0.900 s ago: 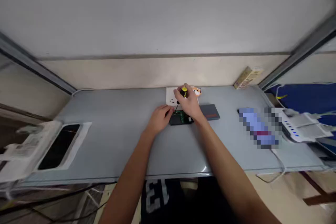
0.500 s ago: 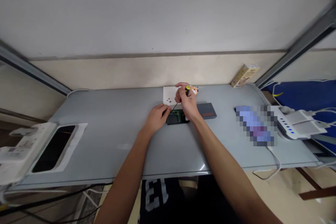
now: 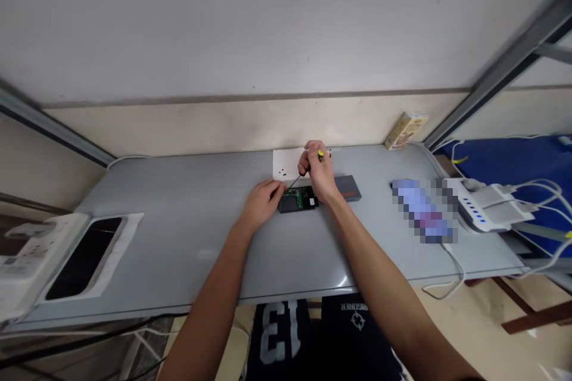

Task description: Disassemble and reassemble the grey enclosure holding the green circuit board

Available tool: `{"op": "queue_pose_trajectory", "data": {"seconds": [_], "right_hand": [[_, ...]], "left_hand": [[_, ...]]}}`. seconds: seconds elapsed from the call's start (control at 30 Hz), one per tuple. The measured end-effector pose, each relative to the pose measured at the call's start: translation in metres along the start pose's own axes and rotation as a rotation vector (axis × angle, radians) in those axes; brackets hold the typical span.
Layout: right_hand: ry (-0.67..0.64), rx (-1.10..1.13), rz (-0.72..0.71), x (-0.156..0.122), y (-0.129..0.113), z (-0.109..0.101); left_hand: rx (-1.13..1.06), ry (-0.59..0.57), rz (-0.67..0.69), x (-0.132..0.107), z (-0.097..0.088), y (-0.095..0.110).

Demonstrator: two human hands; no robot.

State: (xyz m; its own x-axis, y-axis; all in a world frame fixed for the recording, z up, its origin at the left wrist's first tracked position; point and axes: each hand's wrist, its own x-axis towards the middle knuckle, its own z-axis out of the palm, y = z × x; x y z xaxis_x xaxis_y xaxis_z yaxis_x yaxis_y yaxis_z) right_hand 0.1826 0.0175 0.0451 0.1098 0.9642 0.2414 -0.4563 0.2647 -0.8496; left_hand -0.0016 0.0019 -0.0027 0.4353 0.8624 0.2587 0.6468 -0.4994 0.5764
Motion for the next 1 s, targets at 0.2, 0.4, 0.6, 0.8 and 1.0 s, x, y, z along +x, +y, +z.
{"op": "queue_pose_trajectory", "data": {"seconds": [0.2,0.4,0.6,0.8,1.0], "right_hand": [[-0.064,0.028,0.036,-0.001,0.0,-0.002],[-0.018,-0.178,0.014,-0.006,0.006,0.001],[-0.103,0.076,0.09,-0.007,-0.001,0.011],[-0.09,-0.003,0.097,-0.009,-0.003,0.009],[-0.017,-0.141,-0.011,-0.007,-0.004,0.006]], "left_hand": [[0.011,0.01,0.012,0.0,0.001,-0.001],[0.018,0.002,0.03,0.001,0.0,0.0],[0.025,-0.007,0.016,0.001,-0.002,0.003],[0.029,-0.02,0.019,0.001,-0.003,0.003],[0.038,-0.021,0.01,0.001,-0.003,0.004]]}}
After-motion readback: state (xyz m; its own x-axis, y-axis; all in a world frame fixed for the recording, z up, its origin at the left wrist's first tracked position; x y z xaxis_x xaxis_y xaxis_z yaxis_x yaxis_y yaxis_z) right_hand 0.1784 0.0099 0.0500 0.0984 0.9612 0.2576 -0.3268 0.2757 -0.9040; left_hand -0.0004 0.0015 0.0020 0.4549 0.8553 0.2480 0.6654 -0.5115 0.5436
